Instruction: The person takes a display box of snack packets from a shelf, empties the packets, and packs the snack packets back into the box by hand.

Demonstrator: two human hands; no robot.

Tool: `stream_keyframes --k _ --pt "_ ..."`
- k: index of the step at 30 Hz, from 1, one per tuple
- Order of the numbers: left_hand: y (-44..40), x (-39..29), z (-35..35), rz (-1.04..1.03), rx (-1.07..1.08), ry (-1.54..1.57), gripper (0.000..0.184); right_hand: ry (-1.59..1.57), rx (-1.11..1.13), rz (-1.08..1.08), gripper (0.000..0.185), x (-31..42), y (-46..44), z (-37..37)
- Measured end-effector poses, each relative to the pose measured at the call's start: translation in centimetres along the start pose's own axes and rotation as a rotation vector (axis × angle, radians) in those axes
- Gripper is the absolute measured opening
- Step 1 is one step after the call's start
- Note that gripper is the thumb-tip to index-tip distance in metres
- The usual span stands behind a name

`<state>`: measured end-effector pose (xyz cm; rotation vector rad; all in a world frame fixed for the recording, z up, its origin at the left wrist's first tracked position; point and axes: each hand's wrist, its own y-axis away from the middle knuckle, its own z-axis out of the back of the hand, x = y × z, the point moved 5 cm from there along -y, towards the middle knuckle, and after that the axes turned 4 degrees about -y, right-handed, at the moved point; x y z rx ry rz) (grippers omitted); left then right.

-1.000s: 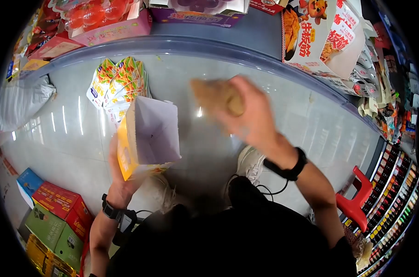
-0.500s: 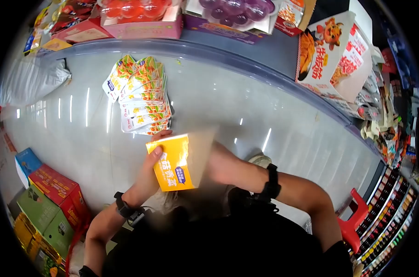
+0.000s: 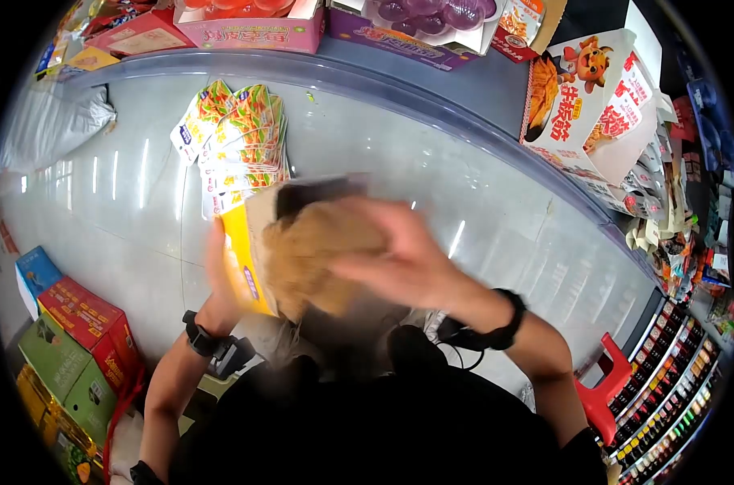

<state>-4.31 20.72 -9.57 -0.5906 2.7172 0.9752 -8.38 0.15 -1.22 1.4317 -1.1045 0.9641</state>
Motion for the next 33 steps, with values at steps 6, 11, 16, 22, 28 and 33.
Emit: stream_keyframes --k 6,11,16,22,28,33 --pt "-0.5 -0.4 -3.4 -0.173 0.058 -0.437 0.083 -0.292 -0.010 0.021 0.051 -5.5 0.0 -5.5" --pt "-0.7 -1.4 -2.8 -0.280 0.137 -0.481 0.080 -0.083 0.210 -0.073 0.056 -4.7 0.7 -2.8" --pt "-1.9 -4.0 4.7 -0.165 -0.085 -0.057 0.063 -0.896 0.239 -0.144 0.041 -3.5 1.8 6.5" --pt "-3.1 -2.4 0.1 0.046 -0.144 0.053 0.059 -0.568 -0.626 -0.178 0.035 -1.9 2.9 9.5" --pt "-6.1 3.0 3.5 0.051 -0.066 -0.400 0.048 -0.083 -0.281 -0.378 0.030 -7.1 2.5 6.4" --pt "-5.0 0.4 2.7 -0.693 -0.182 -1.648 0.037 -0.022 -0.425 -0.403 0.031 -9.1 2.7 7.6"
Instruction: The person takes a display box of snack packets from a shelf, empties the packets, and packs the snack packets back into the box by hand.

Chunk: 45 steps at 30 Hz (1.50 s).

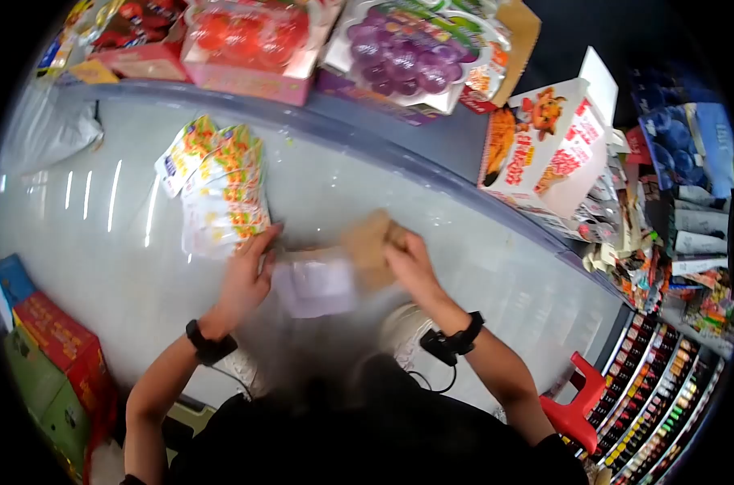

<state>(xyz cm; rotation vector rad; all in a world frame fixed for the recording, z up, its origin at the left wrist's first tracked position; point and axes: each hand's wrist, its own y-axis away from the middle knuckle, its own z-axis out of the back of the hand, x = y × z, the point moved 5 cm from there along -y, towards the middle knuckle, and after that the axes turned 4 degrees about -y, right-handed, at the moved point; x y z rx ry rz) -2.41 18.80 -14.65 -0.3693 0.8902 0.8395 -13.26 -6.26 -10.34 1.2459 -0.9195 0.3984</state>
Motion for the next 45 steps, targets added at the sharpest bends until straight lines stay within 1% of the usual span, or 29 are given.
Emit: stream_keyframes --k 1,3,4,5,6,7,9,11,13,14,16,17,19,20,24,26,27,29,30,31,33,34,35,36,37,38,40,43,45 --pt "0.0 -0.4 0.9 0.021 0.000 -0.018 0.037 -0.010 0.024 -0.010 0.031 -1.3 -0.6 0.8" --pt "0.1 -0.9 2.0 0.088 0.079 0.083 0.032 0.191 -0.071 0.125 0.032 -2.7 -1.6 3.2" --pt "0.1 -1.0 2.7 0.117 0.043 0.071 0.029 0.184 -0.057 0.122 0.032 -2.4 -1.4 3.9" --pt "0.2 -0.4 3.0 0.127 0.043 0.064 0.029 0.551 -0.124 0.249 0.035 -1.0 -0.8 4.7" --pt "0.1 0.2 3.7 0.098 -0.066 -0.002 0.030 0.920 -0.192 0.380 0.038 0.3 -0.2 5.0" --pt "0.0 0.8 4.6 0.069 -0.178 -0.067 0.031 0.920 -0.185 0.382 0.038 0.5 0.0 5.4" --pt "-0.5 3.0 6.3 0.123 -0.234 -0.150 0.032 1.108 -0.220 0.290 0.045 0.4 0.3 6.2" --pt "-1.3 5.3 8.1 0.178 -0.330 -0.184 0.037 1.135 -0.191 0.270 0.049 -0.4 0.3 6.5" --pt "-3.1 8.4 10.2 0.127 -0.408 -0.320 0.049 1.223 -0.239 0.369 0.048 -0.3 0.7 6.3" --pt "-4.0 9.9 11.0 0.127 -0.406 -0.323 0.049 1.221 -0.238 0.367 0.048 -0.3 0.7 6.1" --pt "-5.6 11.4 12.3 0.094 -0.421 -0.528 0.062 1.332 -0.335 0.562 0.046 1.0 0.9 5.2" --pt "-5.9 11.8 12.7 0.094 -0.420 -0.528 0.062 1.332 -0.334 0.560 0.046 1.3 0.9 4.9" --pt "-6.9 13.3 12.6 0.305 -0.154 -0.499 0.069 1.121 -0.271 0.558 0.038 2.1 0.8 4.2" --pt "-6.9 14.4 12.4 0.112 -0.166 -0.704 0.069 1.121 -0.271 0.552 0.038 2.3 0.8 3.8" --pt "-6.8 13.6 12.0 0.109 -0.189 -0.777 0.064 1.015 -0.246 0.575 0.030 3.2 0.9 2.7" --pt "-6.7 13.4 12.1 0.200 -0.129 -0.797 0.046 1.001 -0.235 0.585 0.029 3.4 0.9 2.2" --pt "-6.5 14.0 12.4 0.199 -0.126 -0.797 0.046 0.985 -0.237 0.617 0.027 3.5 1.0 2.0" --pt "-6.0 14.9 13.6 0.183 -0.278 -0.640 0.027 0.970 -0.241 0.640 0.025 3.9 1.2 1.6" --pt "-5.8 14.9 14.0 0.254 -0.314 -0.535 0.017 0.910 -0.245 0.627 0.024 4.2 1.3 1.4" --pt "-5.5 14.9 13.6 0.254 -0.309 -0.533 0.017 0.851 -0.249 0.616 0.023 4.3 1.4 1.5" --pt "-5.1 15.1 13.2 0.326 -0.319 -0.474 0.021 0.820 -0.245 0.612 0.019 4.3 1.5 1.5" --pt "-5.2 14.7 12.9 0.307 -0.282 -0.532 0.039 0.789 -0.238 0.608 0.016 4.1 1.6 1.4" --pt "-5.4 14.8 13.0 0.306 -0.279 -0.536 0.039 0.784 -0.239 0.605 0.016 3.9 1.5 1.4" --pt "-6.0 13.7 12.9 0.125 -0.253 -0.594 0.051 0.834 -0.252 0.621 0.012 3.8 1.6 1.4" --pt "-6.3 12.6 12.5 -0.057 -0.229 -0.646 0.063 0.885 -0.265 0.639 0.015 3.8 1.6 1.4" --pt "-6.5 12.9 12.2 0.025 -0.107 -0.556 0.077 0.886 -0.264 0.640 0.015 3.9 1.8 1.4" --pt "-6.8 12.7 12.0 0.017 -0.111 -0.569 0.077 0.829 -0.162 0.478 0.030 3.2 1.8 1.3" --pt "-7.4 13.3 12.1 -0.007 -0.112 -0.615 0.073 0.842 -0.083 0.517 0.036 2.7 2.1 0.4" --pt "-7.5 13.9 12.4 -0.018 -0.109 -0.647 0.070 0.837 -0.082 0.507 0.035 2.4 2.3 0.3"
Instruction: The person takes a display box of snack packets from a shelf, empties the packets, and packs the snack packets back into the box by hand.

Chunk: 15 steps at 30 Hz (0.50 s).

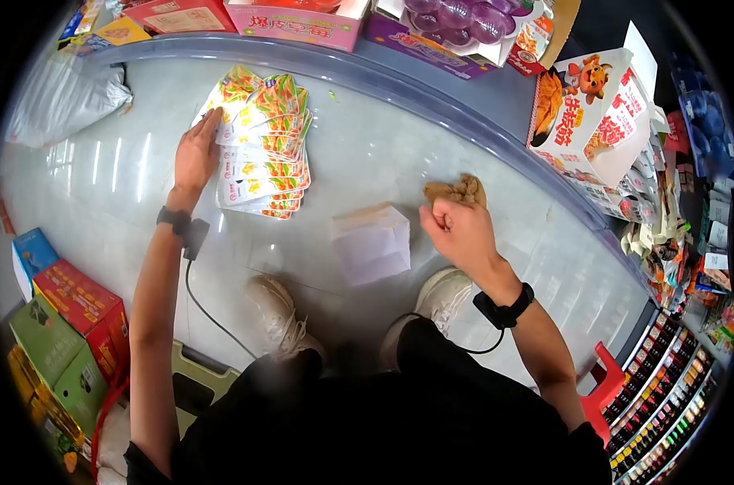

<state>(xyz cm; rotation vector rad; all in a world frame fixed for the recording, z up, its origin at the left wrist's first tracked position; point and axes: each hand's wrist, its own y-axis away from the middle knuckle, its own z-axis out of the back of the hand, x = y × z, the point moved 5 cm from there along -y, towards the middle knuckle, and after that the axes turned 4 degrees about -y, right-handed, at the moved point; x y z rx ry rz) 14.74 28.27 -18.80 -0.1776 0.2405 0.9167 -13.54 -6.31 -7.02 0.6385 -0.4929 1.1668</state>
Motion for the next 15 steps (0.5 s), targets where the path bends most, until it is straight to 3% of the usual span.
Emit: stream_keyframes --k 2,3,4,6,7,8,10,11,13,15 --pt "0.2 0.6 0.0 0.028 0.000 -0.051 0.063 -0.006 0.006 -0.009 0.035 0.1 0.3 0.0" --pt "0.2 0.3 0.6 0.041 -0.016 -0.021 0.047 0.007 0.018 -0.026 0.034 0.1 0.3 0.1" --pt "0.2 0.8 0.6 0.036 -0.011 -0.018 0.047 0.021 0.032 -0.043 0.032 0.0 0.2 0.2" --pt "0.6 2.2 1.6 0.046 -0.163 -0.013 0.032 -0.011 -0.014 -0.028 0.032 0.0 0.2 0.5" --pt "0.5 1.6 3.2 0.245 -0.206 0.100 0.023 -0.042 -0.060 -0.007 0.031 0.0 0.2 0.8" --pt "0.7 1.0 4.7 0.290 -0.313 0.228 0.024 -0.044 -0.057 -0.019 0.031 -0.1 0.2 0.9" --pt "0.1 -1.7 8.2 0.003 -0.486 0.338 0.020 -0.139 -0.010 -0.075 0.034 -0.5 -0.2 1.0" --pt "0.0 -3.5 9.6 0.002 -0.477 0.339 0.020 -0.143 -0.008 -0.083 0.034 -0.7 -0.4 0.9" --pt "1.2 -9.4 13.0 -0.124 -0.563 0.051 0.026 -0.555 0.104 -0.107 0.029 -0.7 -0.6 0.2" --pt "3.0 -13.7 14.6 -0.259 -0.529 0.136 0.030 -0.702 0.212 -0.180 0.022 1.1 -0.6 -0.1"
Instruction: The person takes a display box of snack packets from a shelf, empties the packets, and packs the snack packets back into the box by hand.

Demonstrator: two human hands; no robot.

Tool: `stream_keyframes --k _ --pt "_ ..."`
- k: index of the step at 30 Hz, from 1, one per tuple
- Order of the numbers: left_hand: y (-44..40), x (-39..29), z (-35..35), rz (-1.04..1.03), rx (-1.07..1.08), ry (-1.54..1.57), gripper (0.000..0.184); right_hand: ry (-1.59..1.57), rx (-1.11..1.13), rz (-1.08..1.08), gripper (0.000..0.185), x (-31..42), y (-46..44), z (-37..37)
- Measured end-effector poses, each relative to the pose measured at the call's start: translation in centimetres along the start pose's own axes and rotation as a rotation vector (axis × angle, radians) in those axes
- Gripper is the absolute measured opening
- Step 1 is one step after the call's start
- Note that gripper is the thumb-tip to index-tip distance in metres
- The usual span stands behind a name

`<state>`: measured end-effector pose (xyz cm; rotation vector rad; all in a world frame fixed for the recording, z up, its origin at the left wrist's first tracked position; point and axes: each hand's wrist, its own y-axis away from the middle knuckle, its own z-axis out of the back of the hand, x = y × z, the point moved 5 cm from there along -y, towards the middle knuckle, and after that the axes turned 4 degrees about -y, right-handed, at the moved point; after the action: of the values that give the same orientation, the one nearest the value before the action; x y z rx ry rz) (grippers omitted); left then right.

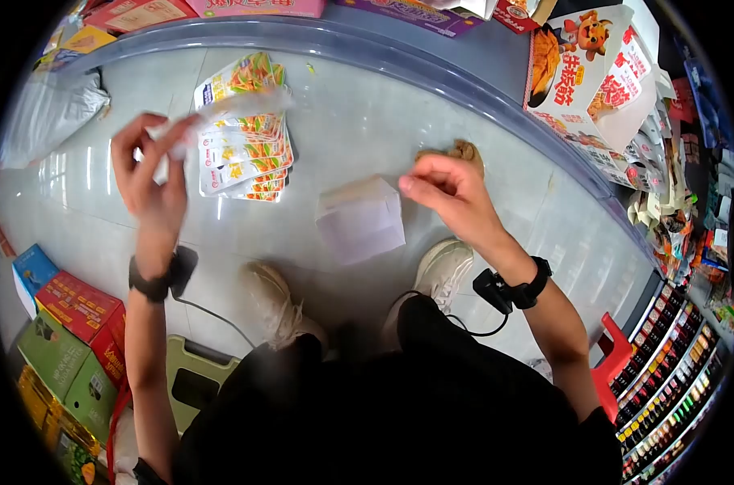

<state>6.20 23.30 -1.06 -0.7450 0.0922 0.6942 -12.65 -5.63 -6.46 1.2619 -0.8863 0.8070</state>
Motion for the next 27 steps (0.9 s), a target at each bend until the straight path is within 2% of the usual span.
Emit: stream_keyframes --k 1,2,4,5,6,7,8,9,11,12,13,15,16,17,18,19,20,21,22,23,24,25,26,27 --pt "0.5 -2.1 0.5 -0.071 -0.030 0.060 0.034 -0.145 0.091 -0.085 0.023 0.7 0.1 -1.0" --pt "0.9 -4.7 1.6 -0.155 0.114 0.151 0.033 -0.146 0.089 -0.089 0.023 2.0 0.3 -1.5" --pt "0.6 -8.9 2.6 -0.443 0.276 0.245 0.037 -0.383 0.218 -0.161 0.049 3.8 0.9 -2.9" --pt "-0.1 -11.0 2.8 -0.512 0.229 0.402 0.035 -0.385 0.215 -0.165 0.049 3.3 0.9 -2.7" --pt "-0.1 -12.4 2.8 -0.513 0.297 0.425 0.034 -0.489 0.327 -0.119 0.058 3.1 0.8 -2.9" --pt "0.1 -13.2 2.6 -0.566 0.275 0.444 0.035 -0.590 0.438 -0.069 0.067 3.4 0.9 -3.2" --pt "0.5 -13.6 2.3 -0.588 0.301 0.453 0.034 -0.725 0.447 -0.126 0.070 3.7 1.6 -3.1" --pt "0.9 -13.9 2.1 -0.610 0.328 0.462 0.033 -0.727 0.443 -0.128 0.070 3.5 1.5 -2.7" --pt "1.3 -13.8 1.8 -0.597 0.379 0.490 0.031 -1.121 0.524 -0.204 0.070 3.2 1.5 -1.7" --pt "1.5 -13.7 1.6 -0.582 0.376 0.504 0.031 -1.020 0.402 -0.264 0.066 4.1 1.6 -0.9" --pt "1.7 -13.6 1.3 -0.569 0.375 0.518 0.031 -1.023 0.399 -0.265 0.066 3.9 1.6 -0.5" --pt "2.0 -13.4 0.7 -0.560 0.348 0.556 0.035 -0.782 0.334 -0.330 0.074 2.3 1.4 0.2" --pt "2.3 -13.1 0.2 -0.505 0.405 0.550 0.036 -0.610 0.353 -0.221 0.061 1.0 1.6 0.1" --pt "2.4 -12.8 -0.1 -0.451 0.460 0.544 0.038 -0.615 0.351 -0.222 0.061 0.3 1.9 0.0" --pt "2.6 -12.4 -0.4 -0.311 0.650 0.653 0.043 -0.636 0.380 -0.268 0.059 -0.1 2.1 -0.5" --pt "2.5 -12.2 -0.7 -0.247 0.703 0.765 0.044 -0.657 0.410 -0.315 0.057 -0.6 2.4 -1.0" --pt "2.5 -12.1 -1.0 -0.007 0.750 0.954 0.043 -0.744 0.387 -0.277 0.047 -1.5 2.6 -1.4" --pt "2.8 -12.3 -1.4 0.244 0.790 1.134 0.043 -0.748 0.384 -0.280 0.047 -1.8 2.8 -1.8" --pt "3.0 -12.4 -1.8 0.310 0.788 1.118 0.043 -0.601 0.389 -0.266 0.044 -2.0 2.8 -2.3" --pt "3.4 -12.7 -1.9 0.312 0.793 1.118 0.043 -0.453 0.392 -0.253 0.042 -2.3 2.9 -2.9" --pt "3.8 -13.0 -1.9 0.252 0.786 0.965 0.042 -0.558 0.350 -0.133 0.039 -1.9 3.2 -3.7" --pt "4.3 -13.1 -2.0 0.191 0.773 0.813 0.040 -0.405 0.340 0.083 0.046 -1.8 3.2 -4.5" --pt "5.3 -13.4 -2.1 0.040 0.707 0.738 0.039 -0.198 0.329 0.133 0.036 -1.6 3.7 -4.4" --pt "5.8 -13.4 -2.3 0.043 0.710 0.743 0.039 0.009 0.317 0.179 0.027 -0.7 4.0 -4.5"
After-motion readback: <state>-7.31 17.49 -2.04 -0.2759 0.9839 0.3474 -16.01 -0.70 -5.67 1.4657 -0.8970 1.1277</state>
